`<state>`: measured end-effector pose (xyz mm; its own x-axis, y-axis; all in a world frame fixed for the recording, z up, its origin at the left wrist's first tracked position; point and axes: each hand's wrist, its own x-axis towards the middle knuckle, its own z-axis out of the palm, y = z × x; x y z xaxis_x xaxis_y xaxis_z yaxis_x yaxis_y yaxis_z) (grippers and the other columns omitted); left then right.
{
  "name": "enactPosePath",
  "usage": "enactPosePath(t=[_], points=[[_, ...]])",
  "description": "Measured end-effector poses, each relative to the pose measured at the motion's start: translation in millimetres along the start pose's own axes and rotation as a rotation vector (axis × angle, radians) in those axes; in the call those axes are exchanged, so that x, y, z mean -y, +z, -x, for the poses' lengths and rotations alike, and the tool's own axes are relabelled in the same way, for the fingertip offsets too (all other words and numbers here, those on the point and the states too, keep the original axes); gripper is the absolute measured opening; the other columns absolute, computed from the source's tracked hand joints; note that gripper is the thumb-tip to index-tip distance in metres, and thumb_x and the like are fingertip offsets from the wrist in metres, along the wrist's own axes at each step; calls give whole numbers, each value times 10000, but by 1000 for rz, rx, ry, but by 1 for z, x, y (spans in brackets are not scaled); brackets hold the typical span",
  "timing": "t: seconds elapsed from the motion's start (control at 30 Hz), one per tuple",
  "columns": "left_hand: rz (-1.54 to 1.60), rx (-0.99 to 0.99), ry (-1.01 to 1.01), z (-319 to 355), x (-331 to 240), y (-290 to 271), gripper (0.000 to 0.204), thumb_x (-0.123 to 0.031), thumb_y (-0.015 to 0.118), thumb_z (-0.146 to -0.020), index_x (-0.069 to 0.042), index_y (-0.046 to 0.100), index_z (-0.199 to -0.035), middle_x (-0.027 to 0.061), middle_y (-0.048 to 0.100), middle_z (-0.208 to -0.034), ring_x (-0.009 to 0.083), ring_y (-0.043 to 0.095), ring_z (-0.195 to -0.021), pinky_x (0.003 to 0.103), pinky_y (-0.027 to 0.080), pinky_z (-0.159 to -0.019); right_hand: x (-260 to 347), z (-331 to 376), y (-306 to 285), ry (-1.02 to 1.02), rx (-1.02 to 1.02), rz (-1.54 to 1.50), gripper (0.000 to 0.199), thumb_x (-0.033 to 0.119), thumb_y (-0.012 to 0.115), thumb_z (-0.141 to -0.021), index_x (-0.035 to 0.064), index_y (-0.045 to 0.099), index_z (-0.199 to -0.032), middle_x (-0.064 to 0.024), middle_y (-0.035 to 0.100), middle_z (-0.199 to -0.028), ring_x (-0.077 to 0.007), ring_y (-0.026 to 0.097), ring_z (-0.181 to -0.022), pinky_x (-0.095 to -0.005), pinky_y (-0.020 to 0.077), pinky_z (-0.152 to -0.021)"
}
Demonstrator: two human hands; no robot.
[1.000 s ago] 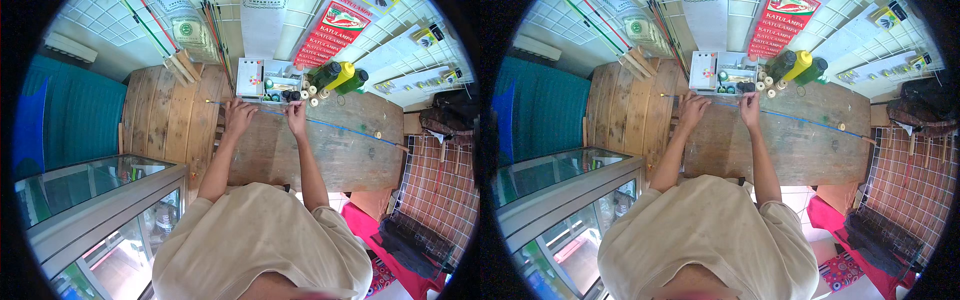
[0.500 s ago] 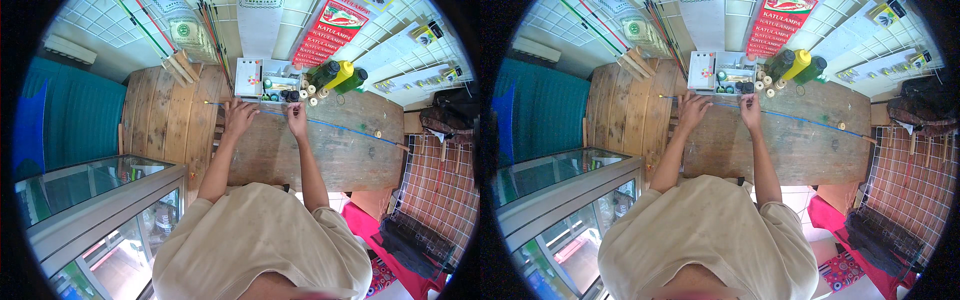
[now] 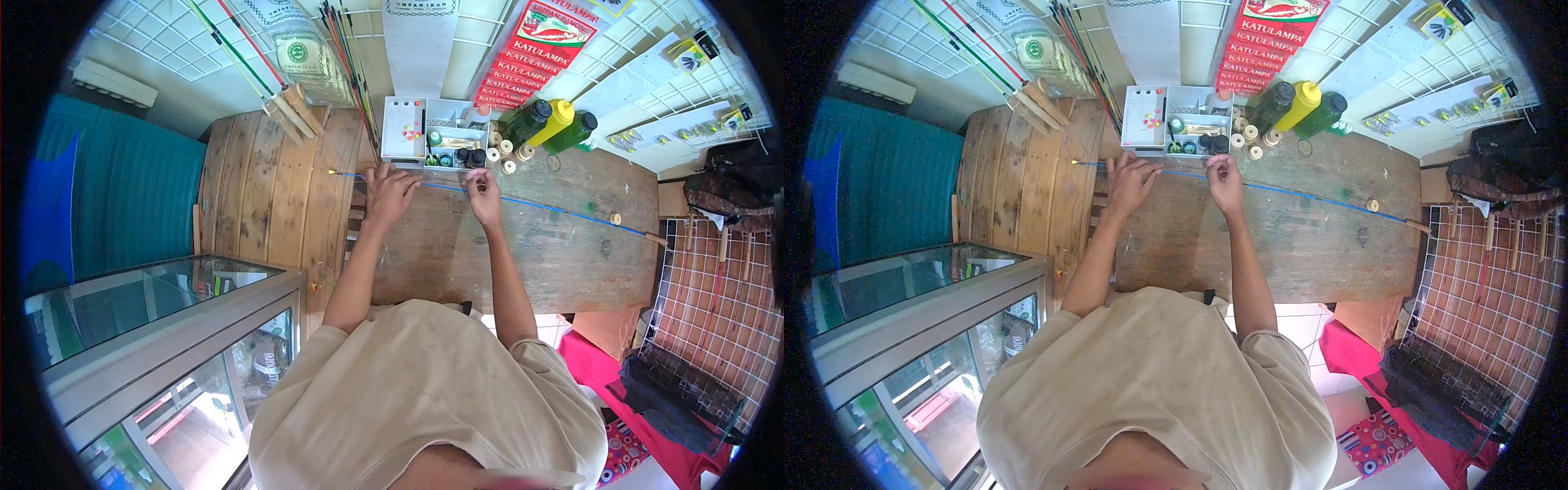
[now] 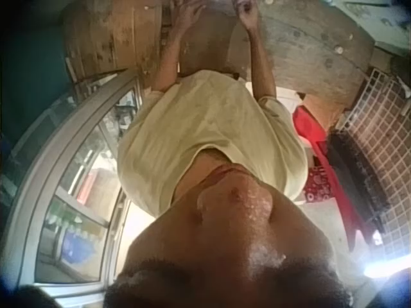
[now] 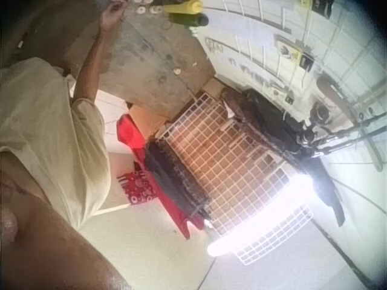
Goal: Assembling the sections of a fishing rod and inspecting the guides.
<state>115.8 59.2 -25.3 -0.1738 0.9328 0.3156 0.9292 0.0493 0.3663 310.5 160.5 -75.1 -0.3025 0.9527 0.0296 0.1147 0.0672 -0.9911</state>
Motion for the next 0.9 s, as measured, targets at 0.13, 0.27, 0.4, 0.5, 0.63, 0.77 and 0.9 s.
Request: enactPosePath(t=[0.13,0.27,0.4,0.5,0.63,0.77,0.9], points=[[-5,-33,-6,4,11,-8,157,-287,647,-825,-194,734,-917,-59,682,-897,179,511,-947,385,312,-802,5,1,2,-26,35,52,75,106,577,-904,50,563,-952,-12,625,-804,-80,552,-720,-222,432,-669],[-20,64,-109,9,21,-21,152,-257,657,-822,-202,733,-941,-45,691,-980,196,510,-989,398,296,-852,18,8,8,-43,98,55,102,90,596,-877,42,581,-966,-38,658,-836,-135,609,-789,-281,463,-750],[-89,76,-85,11,18,-27,141,-243,639,-834,-199,726,-937,-39,681,-1013,198,504,-1015,414,287,-868,15,12,11,-297,215,356,174,49,618,-807,53,621,-980,-77,680,-892,-274,631,-858,-363,459,-842],[-73,68,-50,9,9,-23,158,-245,626,-846,-185,716,-960,-32,674,-1025,197,498,-1041,419,290,-879,3,16,12,-214,279,502,198,48,616,-780,83,652,-972,-95,678,-939,-336,604,-916,-406,433,-892],[-84,-80,22,6,2,-18,181,-245,619,-844,-142,707,-965,-24,683,-959,197,517,-1014,446,301,-897,12,21,20,-259,253,506,182,60,610,-784,107,666,-951,-99,675,-955,-334,589,-943,-418,427,-898],[-30,-59,-1,2,1,-19,180,-250,613,-856,-139,700,-967,6,679,-948,205,526,-1002,447,315,-902,17,23,20,-297,230,499,131,54,638,-797,75,688,-917,-139,678,-922,-325,614,-884,-391,459,-836],[-88,-159,-248,4,11,-27,184,-286,636,-845,-119,675,-911,17,668,-864,212,524,-983,432,325,-883,21,24,18,-316,233,588,128,54,634,-801,71,686,-916,-140,679,-931,-320,620,-898,-389,459,-846]])
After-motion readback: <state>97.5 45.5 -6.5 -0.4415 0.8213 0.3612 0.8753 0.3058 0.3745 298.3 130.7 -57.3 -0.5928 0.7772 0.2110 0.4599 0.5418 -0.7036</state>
